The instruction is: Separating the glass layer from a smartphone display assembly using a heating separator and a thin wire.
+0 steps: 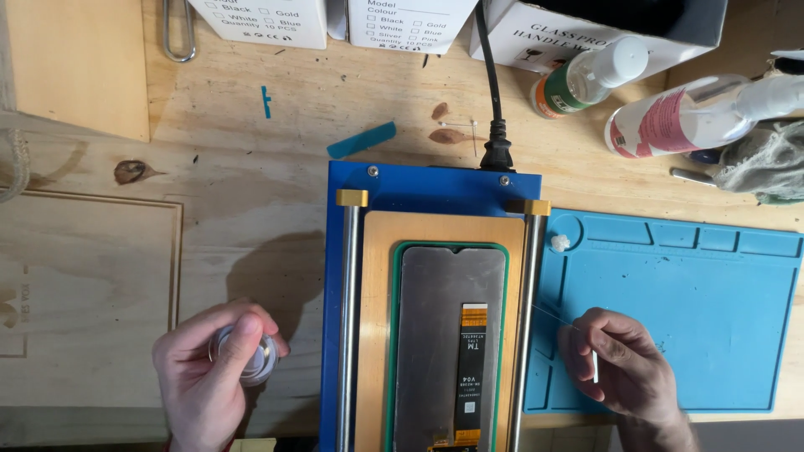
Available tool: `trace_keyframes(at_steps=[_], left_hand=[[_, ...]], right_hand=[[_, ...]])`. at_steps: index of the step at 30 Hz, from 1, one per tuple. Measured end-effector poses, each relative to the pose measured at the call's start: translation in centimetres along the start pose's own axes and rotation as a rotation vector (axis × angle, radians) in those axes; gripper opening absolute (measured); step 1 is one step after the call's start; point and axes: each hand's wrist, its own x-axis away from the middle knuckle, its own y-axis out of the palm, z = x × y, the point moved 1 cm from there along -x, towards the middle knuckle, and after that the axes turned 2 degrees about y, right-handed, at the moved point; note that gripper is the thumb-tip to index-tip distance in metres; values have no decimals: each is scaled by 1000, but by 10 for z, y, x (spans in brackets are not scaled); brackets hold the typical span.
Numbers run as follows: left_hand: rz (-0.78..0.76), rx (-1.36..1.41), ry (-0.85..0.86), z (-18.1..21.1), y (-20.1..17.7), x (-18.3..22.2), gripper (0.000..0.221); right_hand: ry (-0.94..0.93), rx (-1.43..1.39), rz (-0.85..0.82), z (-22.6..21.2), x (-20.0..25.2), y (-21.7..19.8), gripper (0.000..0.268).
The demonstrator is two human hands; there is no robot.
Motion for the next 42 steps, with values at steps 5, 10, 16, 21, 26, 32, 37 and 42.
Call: trace_keyframes(at_steps=[5,10,16,21,26,32,37,42], left_hand=[[-16,-11,-11,1,5,-3,34],[-23,-22,10,2,11,-5,33],[-41,6,-11,2,16,-7,32],[-72,37,-15,6,22,-8,34],[-95,18,19,8,24,-10,30],[-109,38,-11,8,20,-12,26],[-156,94,-3,9,17,-15,27],[-147,113,-25,10,17,-14,28]], right_hand=[[2,-4,14,3,4,-1,27],[10,-47,16,5,10,-4,27],[42,-91,69,6,22,-10,26],[96,-25,122,6,33,-19,28],[129,-4,156,7,38,-25,30],[121,0,134,5,35,-28,28],[119,111,118,2,33,-31,25],[103,294,179,-4,32,-37,27]])
